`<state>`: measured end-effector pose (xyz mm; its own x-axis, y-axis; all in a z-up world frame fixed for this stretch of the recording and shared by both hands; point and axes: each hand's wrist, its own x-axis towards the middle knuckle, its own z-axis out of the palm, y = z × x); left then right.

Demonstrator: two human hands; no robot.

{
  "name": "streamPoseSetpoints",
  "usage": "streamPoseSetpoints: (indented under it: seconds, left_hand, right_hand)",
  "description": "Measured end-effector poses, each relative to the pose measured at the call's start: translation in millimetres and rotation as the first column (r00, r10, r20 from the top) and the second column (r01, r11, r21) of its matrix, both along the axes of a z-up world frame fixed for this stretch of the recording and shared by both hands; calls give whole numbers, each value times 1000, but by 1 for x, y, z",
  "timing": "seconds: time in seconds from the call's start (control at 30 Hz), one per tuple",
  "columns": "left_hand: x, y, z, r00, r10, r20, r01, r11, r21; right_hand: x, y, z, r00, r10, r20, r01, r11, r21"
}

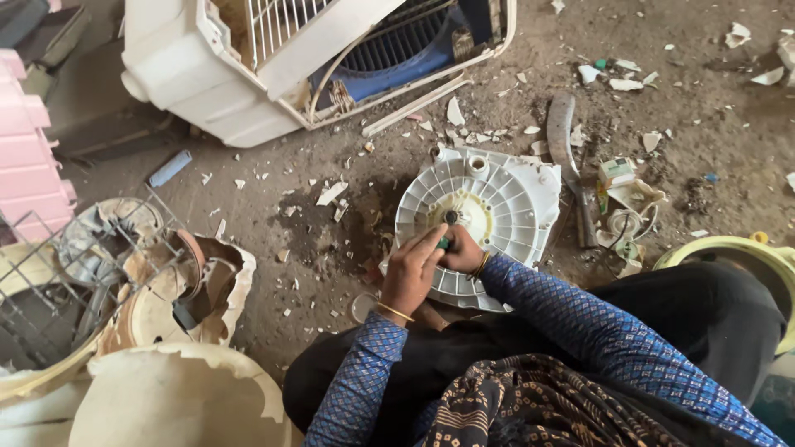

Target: The person disassembles a plastic motor housing using a screwdriver, prying the sections apart and removing internal parts.

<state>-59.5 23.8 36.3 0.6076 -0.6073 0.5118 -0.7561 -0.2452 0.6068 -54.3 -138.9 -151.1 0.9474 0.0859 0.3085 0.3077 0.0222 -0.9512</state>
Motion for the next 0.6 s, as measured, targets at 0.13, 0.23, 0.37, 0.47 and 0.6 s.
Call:
streamPoseSetpoints:
  seconds: [0.13, 0.23, 0.37, 0.47, 0.6]
  left_hand:
    - [1, 1, -3, 993, 88, -81, -84, 995, 49]
    - [1, 0, -9, 968, 249, -30, -243, 960, 141]
    - [3, -5, -8, 901, 429, -61, -391, 866, 311]
    - [2, -1, 0, 964, 265, -27, -257, 952, 166]
    - [5, 1, 5, 1000, -18, 4, 18, 998, 64]
  right_hand:
    - [3, -8, 21, 978, 143, -151, -168, 972, -166]
    - [-21, 23, 46, 941, -324, 101, 338, 877, -342]
    - [-35, 43, 54, 892, -401, 209, 441, 874, -206]
    - [-20, 29, 31, 982, -183, -48, 172, 967, -186]
    - [9, -6, -3, 997, 21, -77, -30, 992, -119]
